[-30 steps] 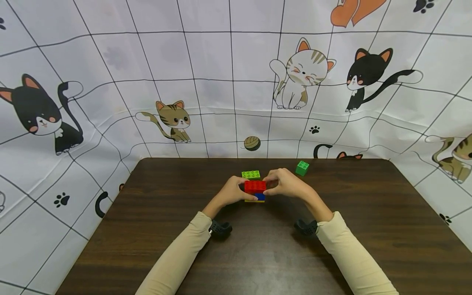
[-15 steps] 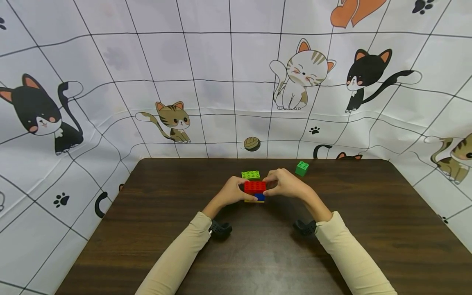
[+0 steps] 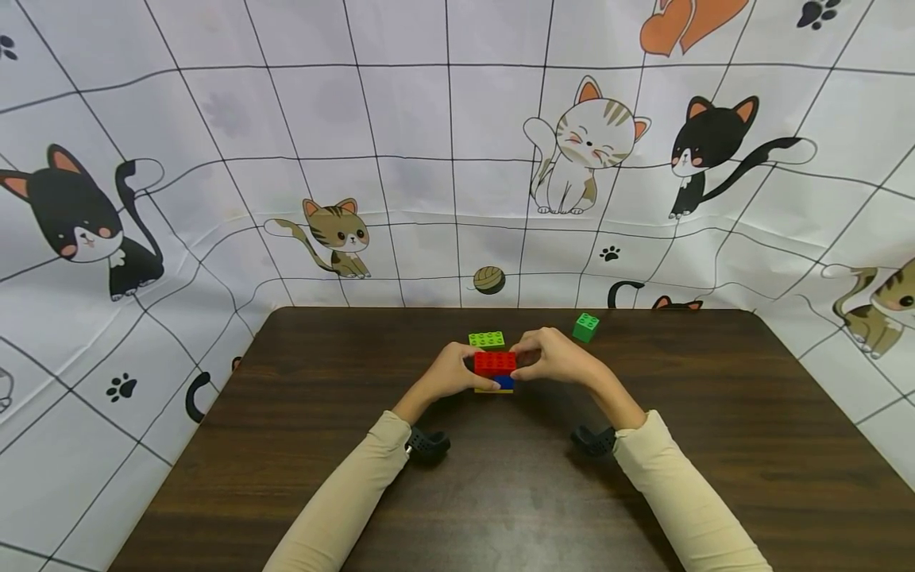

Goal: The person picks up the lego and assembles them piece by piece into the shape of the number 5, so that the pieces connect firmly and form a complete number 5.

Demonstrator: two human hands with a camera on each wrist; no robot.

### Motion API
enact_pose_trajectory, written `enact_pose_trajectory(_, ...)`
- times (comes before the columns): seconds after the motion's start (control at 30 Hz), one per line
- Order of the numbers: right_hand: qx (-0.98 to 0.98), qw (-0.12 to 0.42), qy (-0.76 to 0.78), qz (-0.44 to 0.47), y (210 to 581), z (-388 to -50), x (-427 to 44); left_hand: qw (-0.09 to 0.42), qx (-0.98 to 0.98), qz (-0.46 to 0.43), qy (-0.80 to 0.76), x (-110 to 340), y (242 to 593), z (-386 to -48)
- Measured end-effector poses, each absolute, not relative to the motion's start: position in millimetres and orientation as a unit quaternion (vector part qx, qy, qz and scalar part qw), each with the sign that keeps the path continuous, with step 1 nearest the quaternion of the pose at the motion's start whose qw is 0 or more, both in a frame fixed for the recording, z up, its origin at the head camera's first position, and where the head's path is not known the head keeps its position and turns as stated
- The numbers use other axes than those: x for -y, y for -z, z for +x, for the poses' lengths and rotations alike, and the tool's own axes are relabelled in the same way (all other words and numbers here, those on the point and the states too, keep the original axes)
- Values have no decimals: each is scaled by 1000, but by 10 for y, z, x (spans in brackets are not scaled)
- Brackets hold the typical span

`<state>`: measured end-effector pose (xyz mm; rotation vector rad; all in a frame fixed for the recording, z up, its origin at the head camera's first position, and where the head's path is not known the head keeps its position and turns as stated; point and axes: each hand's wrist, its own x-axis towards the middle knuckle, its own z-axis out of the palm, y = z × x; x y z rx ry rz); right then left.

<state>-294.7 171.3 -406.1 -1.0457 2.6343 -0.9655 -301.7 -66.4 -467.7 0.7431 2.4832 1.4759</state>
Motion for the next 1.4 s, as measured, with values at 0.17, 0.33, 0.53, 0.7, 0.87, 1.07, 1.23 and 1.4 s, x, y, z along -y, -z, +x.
enact_pose_trajectory(0.17, -879, 74, 320, -345, 4082, -2962, -1727, 81, -835, 243, -487, 663, 4693, -3024)
enact_pose_trajectory(0.33, -881, 75, 320, -341, 4093, -2971, -1730, 80, -840, 240, -481, 660, 4694, -3026)
enact_pose_trajectory(0.53, -884, 75, 317, -335, 4081, -2967, -1730, 82, -843, 236, -476, 659, 4688, -3020)
enact_pose_trajectory(0.7, -886, 80, 317, -329, 4074, -2962, -1732, 86, -846, 230, -473, 655, 4690, -3019)
enact_pose_trajectory(0.87, -887, 85, 316, -324, 4078, -2964, -1733, 74, -851, 239, -462, 652, 4701, -3024)
enact_pose_trajectory(1.07, -884, 93, 326, -322, 4079, -2965, -1745, 80, -851, 234, -463, 648, 4685, -3014)
enact_pose_trajectory(1.23, -879, 95, 333, -327, 4082, -2970, -1750, 84, -849, 234, -466, 652, 4678, -3008)
enact_pose_trajectory(1.4, -878, 96, 335, -328, 4083, -2979, -1758, 85, -848, 236, -467, 653, 4678, -3015)
